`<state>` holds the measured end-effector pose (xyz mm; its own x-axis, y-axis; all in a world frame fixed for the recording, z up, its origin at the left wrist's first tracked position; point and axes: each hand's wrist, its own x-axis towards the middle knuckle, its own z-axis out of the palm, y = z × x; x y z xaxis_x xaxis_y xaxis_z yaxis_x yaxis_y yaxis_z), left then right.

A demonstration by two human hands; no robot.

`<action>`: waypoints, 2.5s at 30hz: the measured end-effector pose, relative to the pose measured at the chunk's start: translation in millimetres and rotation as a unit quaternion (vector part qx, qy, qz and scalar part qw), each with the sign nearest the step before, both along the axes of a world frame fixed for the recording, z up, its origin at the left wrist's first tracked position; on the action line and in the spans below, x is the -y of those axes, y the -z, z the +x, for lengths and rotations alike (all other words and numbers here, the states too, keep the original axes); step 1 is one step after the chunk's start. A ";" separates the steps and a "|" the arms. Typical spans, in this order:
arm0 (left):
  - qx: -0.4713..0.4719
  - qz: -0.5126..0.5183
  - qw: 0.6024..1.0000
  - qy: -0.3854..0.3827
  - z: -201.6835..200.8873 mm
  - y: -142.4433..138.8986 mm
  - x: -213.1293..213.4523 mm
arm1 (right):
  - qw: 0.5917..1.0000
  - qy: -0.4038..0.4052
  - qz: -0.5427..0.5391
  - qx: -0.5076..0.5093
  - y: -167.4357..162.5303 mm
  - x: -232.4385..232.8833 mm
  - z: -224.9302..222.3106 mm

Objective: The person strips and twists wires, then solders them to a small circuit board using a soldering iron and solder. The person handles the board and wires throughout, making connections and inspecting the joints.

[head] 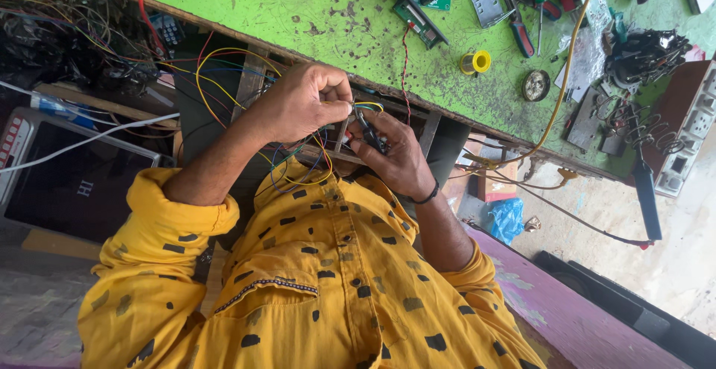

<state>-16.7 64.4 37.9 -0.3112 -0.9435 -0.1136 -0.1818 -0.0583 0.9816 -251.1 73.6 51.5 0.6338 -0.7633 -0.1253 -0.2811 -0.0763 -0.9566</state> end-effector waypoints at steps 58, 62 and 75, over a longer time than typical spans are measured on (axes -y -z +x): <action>-0.051 -0.106 0.990 -0.080 -42.3 -26.0 -9.5 | 0.924 0.084 -0.320 -0.189 -40.4 11.8 3.2; -0.027 -0.105 0.991 -0.078 -41.4 -25.5 -9.5 | 0.928 0.082 -0.312 -0.184 -38.0 11.4 2.1; -0.015 -0.168 0.983 -0.067 -33.1 -26.6 -10.5 | 0.940 0.067 -0.287 -0.169 -30.4 11.3 4.1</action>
<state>-49.7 74.9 64.6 -0.1809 -0.9587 0.2194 -0.1652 0.2495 0.9542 -247.0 62.3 81.9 0.5245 -0.8372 0.1550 -0.6064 -0.4951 -0.6222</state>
